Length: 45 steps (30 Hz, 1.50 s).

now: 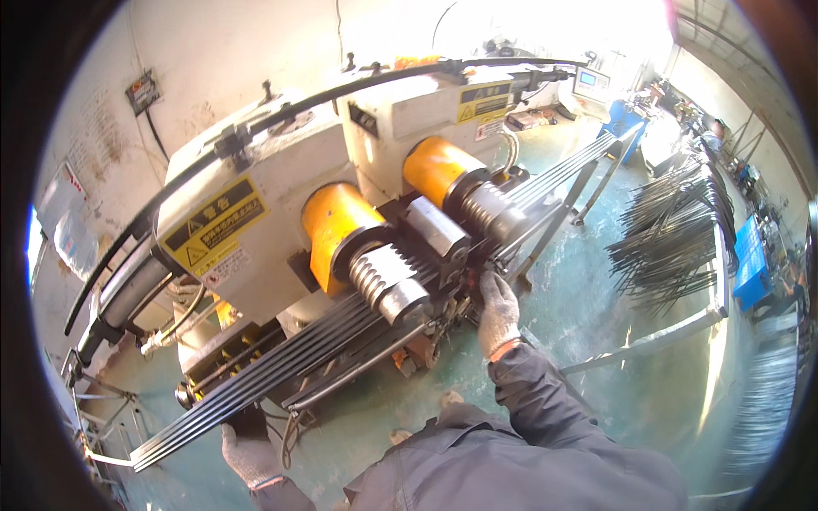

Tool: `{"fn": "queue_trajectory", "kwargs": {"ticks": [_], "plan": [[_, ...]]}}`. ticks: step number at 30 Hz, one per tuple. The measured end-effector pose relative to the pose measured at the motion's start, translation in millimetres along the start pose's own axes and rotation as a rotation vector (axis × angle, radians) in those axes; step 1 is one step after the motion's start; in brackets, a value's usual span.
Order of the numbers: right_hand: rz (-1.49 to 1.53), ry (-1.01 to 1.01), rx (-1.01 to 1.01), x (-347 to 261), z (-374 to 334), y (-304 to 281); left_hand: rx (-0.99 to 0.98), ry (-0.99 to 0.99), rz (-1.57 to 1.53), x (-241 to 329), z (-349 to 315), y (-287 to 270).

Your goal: The person repeatedly picks up bundles of long metal rods from a floor rack and feeds them into a yellow and white bending machine. The rods are processed by the machine and then placed onto a vertical output rack. This cycle is repeated continuously throughout the clip.

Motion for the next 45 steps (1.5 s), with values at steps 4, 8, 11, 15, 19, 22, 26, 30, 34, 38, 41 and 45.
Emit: {"fn": "queue_trajectory", "kwargs": {"ticks": [4, 8, 11, 15, 19, 22, 26, 30, 34, 38, 41, 45], "plan": [[0.263, 0.053, 0.095, 3, 35, 18, -0.129, 0.168, 0.072, 30, -6, 17], [0.451, 0.222, 0.042, 0, 53, 41, -0.271, 0.439, 1.396, 46, -1, 40], [0.385, 0.269, 0.075, -9, 52, 43, -0.196, 0.577, 1.77, 47, -6, 60], [0.348, 0.251, 0.051, -16, 51, 44, 0.387, 0.385, 1.505, 85, -16, 71], [0.33, 0.23, 0.031, -15, 55, 43, 0.262, 0.769, 1.026, 157, -8, 123], [0.412, 0.293, -0.007, -10, 61, 43, 0.232, 0.79, 1.131, 193, 8, 164], [0.23, 0.228, -0.031, -17, 77, 38, 0.128, 0.592, 0.785, 195, 46, 235], [0.266, 0.339, -0.129, -13, 92, 47, 0.022, 0.566, 0.745, 157, 59, 316], [0.336, 0.296, -0.141, -20, 99, 47, -0.152, 0.551, 0.801, 136, 66, 386], [0.198, 0.202, -0.226, -27, 102, 45, -0.342, 0.552, 0.812, 103, 74, 441], [0.179, 0.141, -0.229, -25, 105, 44, -0.414, 0.628, 0.97, 70, 72, 482], [0.135, 0.152, -0.248, -18, 108, 45, -0.655, 0.553, 1.128, 33, 64, 543]]}}
Point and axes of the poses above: each hand's wrist, its own z-axis towards the middle knuckle, its own y-axis out of the palm, x = y × z, the point moved 7 cm from there along z, towards the middle knuckle, and after that the axes turned 11 degrees about -x, right-handed, at the moved point
